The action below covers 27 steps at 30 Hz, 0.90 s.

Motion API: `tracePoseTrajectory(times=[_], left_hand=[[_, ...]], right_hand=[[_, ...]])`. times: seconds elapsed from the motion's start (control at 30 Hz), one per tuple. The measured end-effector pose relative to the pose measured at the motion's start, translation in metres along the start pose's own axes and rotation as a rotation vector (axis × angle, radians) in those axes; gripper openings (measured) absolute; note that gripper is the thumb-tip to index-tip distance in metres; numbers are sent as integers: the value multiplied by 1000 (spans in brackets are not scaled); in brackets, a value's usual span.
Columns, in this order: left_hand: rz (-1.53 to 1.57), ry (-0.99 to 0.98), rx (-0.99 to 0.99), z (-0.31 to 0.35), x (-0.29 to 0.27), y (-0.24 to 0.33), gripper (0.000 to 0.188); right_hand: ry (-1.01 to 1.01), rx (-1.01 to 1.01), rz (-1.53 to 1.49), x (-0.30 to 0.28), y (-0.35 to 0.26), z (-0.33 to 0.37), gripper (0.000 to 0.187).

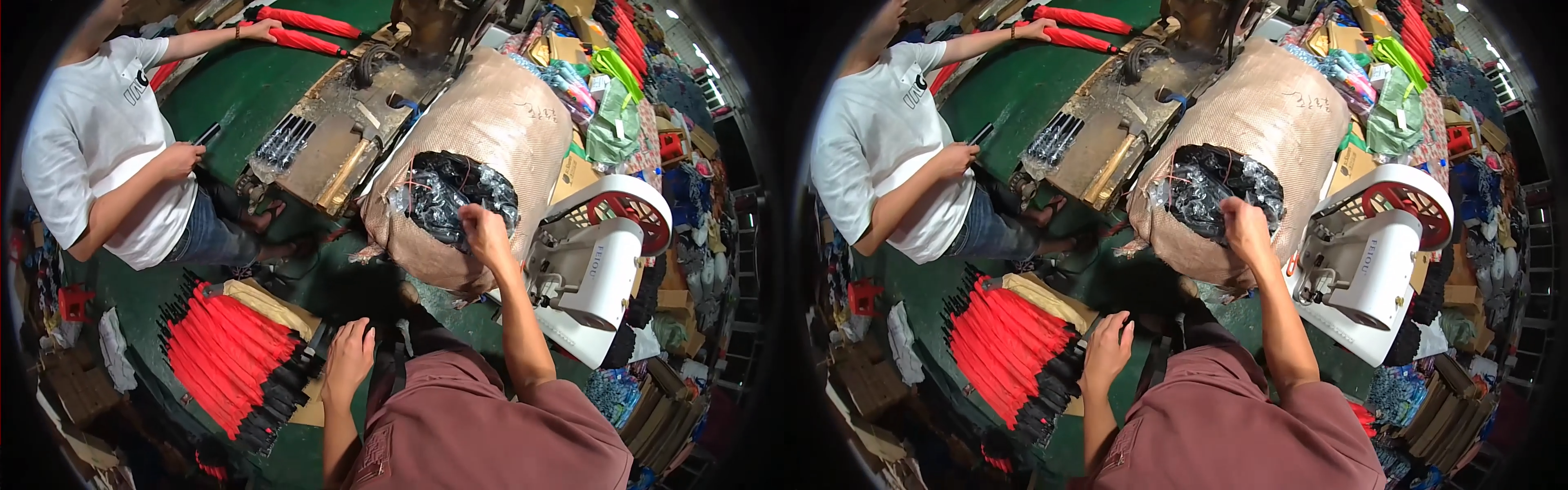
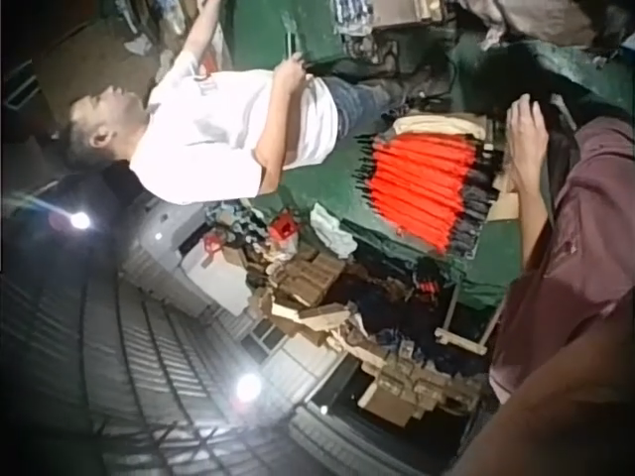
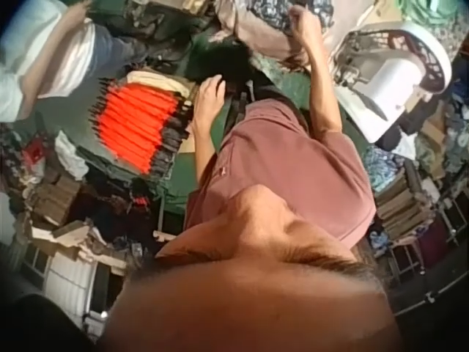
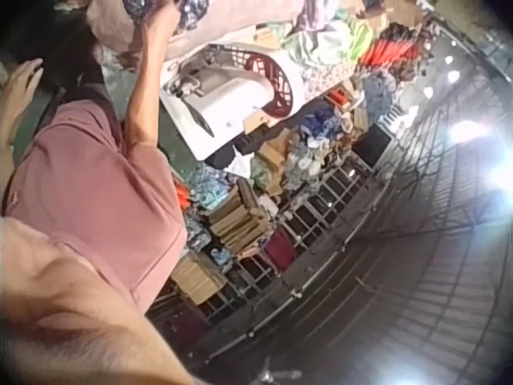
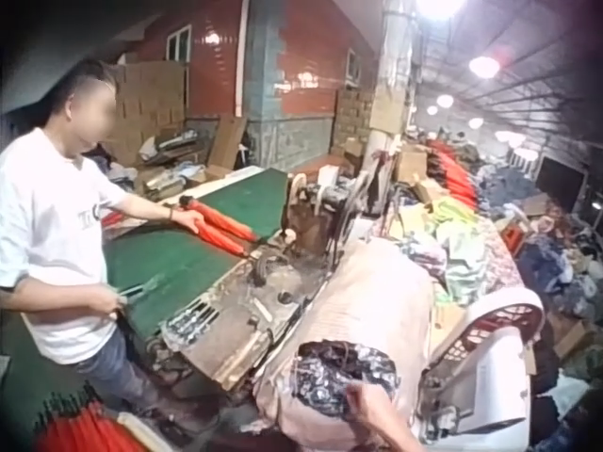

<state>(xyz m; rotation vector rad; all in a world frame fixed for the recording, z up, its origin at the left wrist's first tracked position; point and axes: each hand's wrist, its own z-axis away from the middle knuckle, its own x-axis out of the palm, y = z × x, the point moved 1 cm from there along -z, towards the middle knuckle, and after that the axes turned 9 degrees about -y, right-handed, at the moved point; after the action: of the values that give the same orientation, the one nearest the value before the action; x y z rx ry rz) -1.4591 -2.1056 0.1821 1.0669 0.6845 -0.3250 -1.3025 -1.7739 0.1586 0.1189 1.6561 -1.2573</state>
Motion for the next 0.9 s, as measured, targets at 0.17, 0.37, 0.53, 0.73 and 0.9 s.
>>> tracePoseTrajectory(times=[0.17,0.37,0.53,0.73,0.9], left_hand=[[-9,64,24,-21,11,31,27],[4,90,88,-46,35,63,26],[-50,97,167,-59,39,83,26],[-59,109,163,-67,46,89,26],[-51,105,151,-69,46,87,26]], right_hand=[[-371,21,186,1,20,-22,25],[-547,-37,353,-2,19,-24,26],[-511,-47,435,6,24,-21,29],[-482,-220,369,-3,32,-26,32],[-554,-303,206,-22,33,-32,35]])
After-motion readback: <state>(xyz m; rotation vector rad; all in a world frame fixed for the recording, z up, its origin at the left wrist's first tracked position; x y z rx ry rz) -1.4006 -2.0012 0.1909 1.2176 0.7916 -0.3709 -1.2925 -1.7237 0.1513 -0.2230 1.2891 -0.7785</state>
